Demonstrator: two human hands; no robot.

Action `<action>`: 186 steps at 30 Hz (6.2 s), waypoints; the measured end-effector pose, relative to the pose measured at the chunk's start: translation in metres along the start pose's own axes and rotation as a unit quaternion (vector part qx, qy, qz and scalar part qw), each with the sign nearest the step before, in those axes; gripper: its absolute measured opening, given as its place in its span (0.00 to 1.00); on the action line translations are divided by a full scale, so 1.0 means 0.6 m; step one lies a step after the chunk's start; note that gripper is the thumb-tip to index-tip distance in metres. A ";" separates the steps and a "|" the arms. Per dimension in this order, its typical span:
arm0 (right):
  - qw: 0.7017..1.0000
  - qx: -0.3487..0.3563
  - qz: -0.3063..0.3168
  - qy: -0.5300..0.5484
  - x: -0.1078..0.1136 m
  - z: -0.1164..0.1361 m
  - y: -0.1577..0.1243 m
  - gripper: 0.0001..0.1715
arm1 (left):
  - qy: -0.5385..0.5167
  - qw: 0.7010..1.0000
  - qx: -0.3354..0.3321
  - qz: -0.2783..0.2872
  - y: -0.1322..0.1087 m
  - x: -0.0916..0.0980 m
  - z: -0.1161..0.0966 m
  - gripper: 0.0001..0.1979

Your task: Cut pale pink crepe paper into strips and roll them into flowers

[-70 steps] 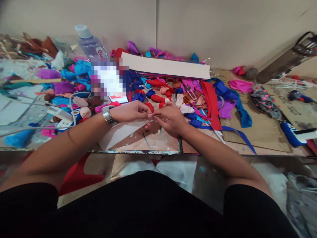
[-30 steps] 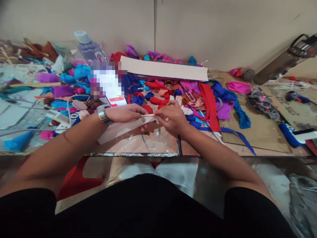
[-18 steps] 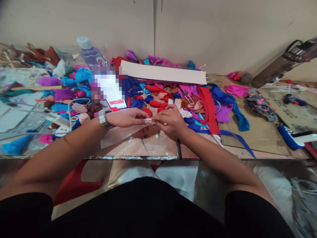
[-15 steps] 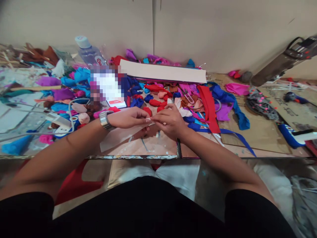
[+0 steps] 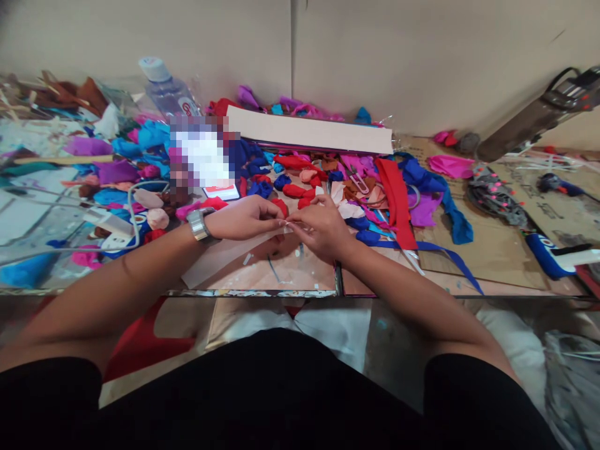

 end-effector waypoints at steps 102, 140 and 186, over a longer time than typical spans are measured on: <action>0.998 -0.056 -0.024 -0.017 0.016 -0.044 0.014 0.31 | 0.005 0.998 0.056 -0.037 0.007 0.011 0.012 0.14; 0.999 0.022 0.040 -0.017 -0.007 -0.027 0.003 0.17 | 0.309 0.946 -0.034 -0.091 -0.002 -0.003 0.004 0.16; 0.998 -0.001 0.045 0.033 -0.013 -0.031 -0.006 0.13 | 0.107 0.994 -0.010 0.017 -0.002 -0.019 -0.004 0.25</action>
Point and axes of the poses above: each hand's wrist, its own y-axis towards the middle knuckle, its own x-axis out of the back of the hand, z = x × y, the point moved 5 cm from there along y, towards the middle knuckle, and after that the axes turned 13 degrees about -z, right-handed, at the moved point
